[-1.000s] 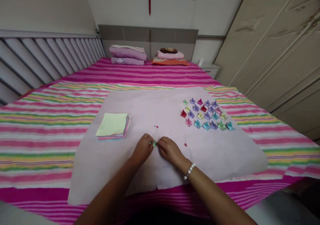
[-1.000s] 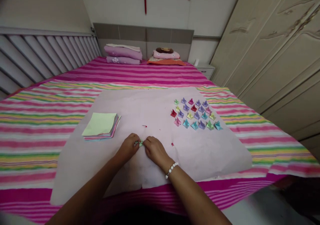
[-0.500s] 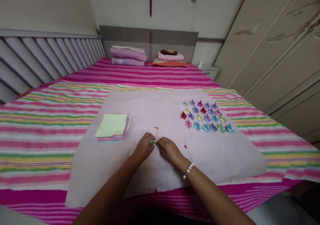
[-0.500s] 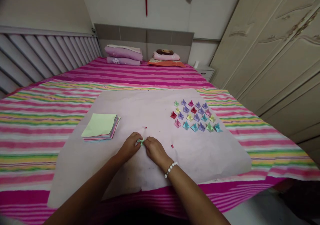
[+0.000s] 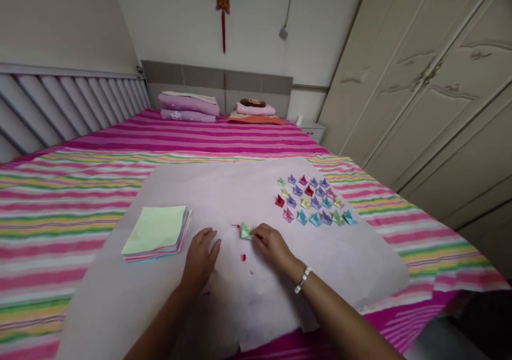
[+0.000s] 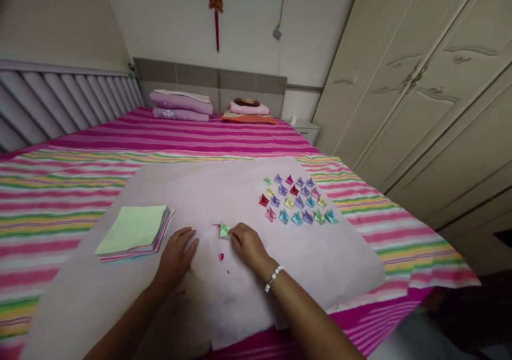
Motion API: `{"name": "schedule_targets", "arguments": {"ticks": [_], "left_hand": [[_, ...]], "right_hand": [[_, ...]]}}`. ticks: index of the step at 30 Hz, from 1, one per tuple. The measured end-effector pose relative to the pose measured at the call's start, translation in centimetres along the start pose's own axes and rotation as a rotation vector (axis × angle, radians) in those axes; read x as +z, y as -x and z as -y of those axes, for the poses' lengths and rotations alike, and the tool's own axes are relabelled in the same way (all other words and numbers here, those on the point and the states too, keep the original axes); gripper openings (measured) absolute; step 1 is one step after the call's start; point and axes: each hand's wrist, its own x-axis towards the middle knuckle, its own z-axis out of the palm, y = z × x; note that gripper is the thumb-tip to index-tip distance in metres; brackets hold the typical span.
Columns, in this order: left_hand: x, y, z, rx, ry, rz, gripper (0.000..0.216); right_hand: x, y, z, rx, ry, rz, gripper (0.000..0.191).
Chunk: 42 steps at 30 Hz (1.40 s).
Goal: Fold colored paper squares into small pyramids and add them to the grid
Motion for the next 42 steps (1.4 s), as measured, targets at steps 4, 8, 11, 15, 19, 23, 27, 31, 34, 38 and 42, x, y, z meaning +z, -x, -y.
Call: {"name": "schedule_targets", "arguments": {"ticks": [4,8,11,15,19,23,27,31,34,38,42], "left_hand": [[1.2,0.7,1.3,0.064,-0.131,0.016,0.027],[2.2,1.3,1.9,0.153,-0.285,-0.001,0.028],[2.4,1.4,2.2,0.197,-0.333,-0.020,0.026],[2.4,1.5,2.3,0.241,-0.369,-0.034,0.027],[2.4,1.6,2.2,0.265,-0.396,-0.033,0.027],[2.4,1.7,2.1,0.261,-0.391,-0.032,0.026],[2.3,1.6,1.8,0.256,-0.371,-0.038,0.027],[2.3,1.6,1.6,0.242,-0.354,-0.049,0.026],[2.3,1.7,1.5,0.236,-0.342,-0.052,0.026],[2.3,1.7,1.5,0.229,-0.332,-0.047,0.027],[2.3,1.7,1.5,0.219,-0.341,-0.034,0.027]], "right_hand": [[-2.9,-3.2,-3.2,0.104,0.064,-0.102,0.026],[-5.6,-6.9,-7.1,0.255,0.155,-0.185,0.023],[-7.0,-9.1,-9.8,0.377,0.228,-0.208,0.020],[-7.3,-11.2,-12.2,0.507,0.306,-0.163,0.019],[-6.6,-12.2,-13.3,0.563,0.356,-0.095,0.028],[-5.7,-12.8,-13.4,0.579,0.389,-0.051,0.028],[-5.2,-13.3,-13.4,0.590,0.409,-0.025,0.028],[-4.8,-13.6,-13.5,0.597,0.412,-0.010,0.029],[-4.7,-13.6,-13.5,0.593,0.401,-0.018,0.029],[-5.3,-13.4,-13.3,0.560,0.363,-0.086,0.025],[-6.6,-12.2,-12.1,0.492,0.306,-0.272,0.023]]}}
